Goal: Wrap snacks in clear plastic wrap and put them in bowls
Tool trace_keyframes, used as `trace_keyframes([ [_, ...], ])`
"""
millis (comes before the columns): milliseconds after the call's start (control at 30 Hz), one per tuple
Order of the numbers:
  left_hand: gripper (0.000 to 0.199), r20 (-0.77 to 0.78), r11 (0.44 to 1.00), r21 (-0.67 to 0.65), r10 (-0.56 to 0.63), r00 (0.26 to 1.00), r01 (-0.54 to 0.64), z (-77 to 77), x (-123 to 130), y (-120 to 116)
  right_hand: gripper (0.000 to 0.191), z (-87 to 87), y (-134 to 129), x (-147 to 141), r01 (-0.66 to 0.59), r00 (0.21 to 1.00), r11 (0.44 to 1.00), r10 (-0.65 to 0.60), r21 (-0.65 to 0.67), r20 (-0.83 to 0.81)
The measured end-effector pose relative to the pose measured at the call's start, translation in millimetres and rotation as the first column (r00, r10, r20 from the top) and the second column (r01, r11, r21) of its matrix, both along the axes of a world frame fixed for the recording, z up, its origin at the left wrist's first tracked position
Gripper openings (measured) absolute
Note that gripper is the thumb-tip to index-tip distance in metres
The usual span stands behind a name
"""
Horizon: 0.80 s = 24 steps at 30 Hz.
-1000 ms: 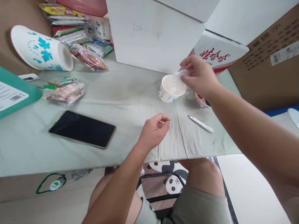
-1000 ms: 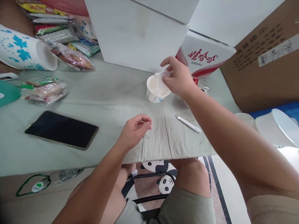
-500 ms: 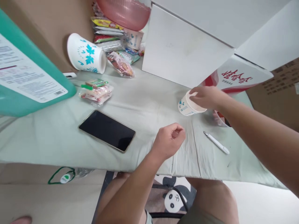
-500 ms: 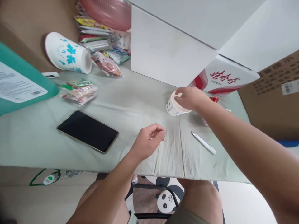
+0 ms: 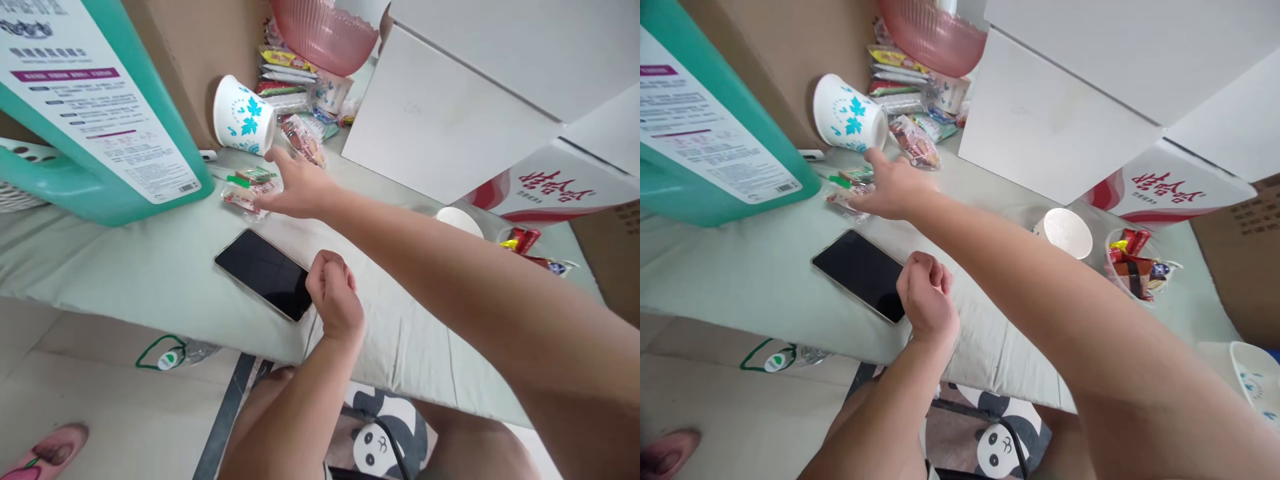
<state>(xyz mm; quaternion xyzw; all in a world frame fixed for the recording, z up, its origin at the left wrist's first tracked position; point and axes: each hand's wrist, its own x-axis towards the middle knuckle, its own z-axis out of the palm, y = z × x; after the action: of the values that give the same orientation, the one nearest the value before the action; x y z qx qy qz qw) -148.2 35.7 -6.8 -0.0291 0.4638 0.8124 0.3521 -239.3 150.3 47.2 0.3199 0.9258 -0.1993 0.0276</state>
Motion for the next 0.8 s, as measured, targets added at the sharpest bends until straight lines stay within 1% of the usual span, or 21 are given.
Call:
trace_keyframes([
  [33,0.024,-0.017,1.0,0.007,0.009,1.0,-0.009,-0.7,-3,-2,0.086,-5.1,0,-9,0.009,1.0,1.0,-0.009,-0.012,0.019],
  [100,0.024,-0.065,1.0,0.013,0.002,0.998,-0.002,-3.4,-9,-5,0.089,-16.1,0,-20,0.008,0.999,1.0,-0.008,-0.027,0.034],
  [167,0.025,-0.12,1.0,0.01,-0.028,0.992,0.029,-7.1,-12,-8,0.085,-27.4,0,-27,-0.002,1.0,0.999,0.004,-0.037,0.029],
  [233,0.027,-0.173,0.998,-0.005,-0.068,0.983,0.068,-10.6,-15,-10,0.078,-37.1,0,-28,-0.002,1.0,0.999,0.003,-0.045,0.002],
  [300,0.028,-0.229,0.995,-0.021,-0.097,0.969,0.095,-12.9,-16,-13,0.069,-43.3,2,-22,0.019,0.998,0.997,-0.024,-0.075,-0.06],
  [333,0.028,-0.261,0.995,-0.029,-0.102,0.96,0.098,-13.4,-17,-14,0.065,-44.6,3,-16,0.037,0.993,0.992,-0.05,-0.118,-0.106],
  [367,0.028,-0.296,0.994,-0.036,-0.106,0.949,0.1,-13.7,-17,-15,0.064,-44.7,5,-8,0.073,0.983,0.981,-0.102,-0.18,-0.152],
  [400,0.028,-0.332,0.994,-0.043,-0.11,0.937,0.101,-13.7,-17,-17,0.065,-43.4,6,3,0.121,0.966,0.957,-0.175,-0.264,-0.189],
  [433,0.028,-0.364,0.993,-0.049,-0.114,0.924,0.103,-13.7,-17,-18,0.068,-41.0,6,16,0.168,0.94,0.915,-0.261,-0.366,-0.221],
  [467,0.029,-0.39,0.993,-0.052,-0.117,0.913,0.105,-13.7,-17,-20,0.07,-37.7,5,32,0.222,0.901,0.852,-0.365,-0.474,-0.236],
  [500,0.029,-0.408,0.993,-0.053,-0.12,0.905,0.108,-13.8,-17,-21,0.069,-33.8,3,50,0.243,0.865,0.783,-0.442,-0.573,-0.237],
  [533,0.03,-0.419,0.992,-0.049,-0.124,0.9,0.115,-13.9,-17,-21,0.063,-29.7,0,70,0.248,0.827,0.718,-0.507,-0.65,-0.244],
  [600,0.03,-0.435,0.993,-0.037,-0.121,0.892,0.116,-14.3,-18,-21,0.042,-22.6,-10,112,0.216,0.73,0.584,-0.629,-0.783,-0.268],
  [633,0.03,-0.445,0.992,-0.036,-0.123,0.887,0.12,-14.5,-17,-20,0.036,-20.1,-17,133,0.209,0.681,0.519,-0.686,-0.829,-0.258],
  [667,0.029,-0.46,0.991,-0.04,-0.132,0.878,0.128,-14.5,-17,-17,0.035,-18.4,-25,154,0.207,0.63,0.472,-0.734,-0.857,-0.252],
  [700,0.028,-0.482,0.988,-0.05,-0.153,0.863,0.147,-14.4,-15,-15,0.037,-17.6,-34,174,0.208,0.582,0.44,-0.774,-0.873,-0.251],
  [733,0.024,-0.509,0.982,-0.065,-0.185,0.84,0.177,-14.0,-14,-11,0.038,-17.4,-43,193,0.214,0.543,0.42,-0.802,-0.882,-0.25],
  [800,0.013,-0.573,0.955,-0.111,-0.287,0.768,0.274,-12.6,-8,-3,0.041,-17.9,-61,227,0.244,0.497,0.398,-0.834,-0.884,-0.239],
])
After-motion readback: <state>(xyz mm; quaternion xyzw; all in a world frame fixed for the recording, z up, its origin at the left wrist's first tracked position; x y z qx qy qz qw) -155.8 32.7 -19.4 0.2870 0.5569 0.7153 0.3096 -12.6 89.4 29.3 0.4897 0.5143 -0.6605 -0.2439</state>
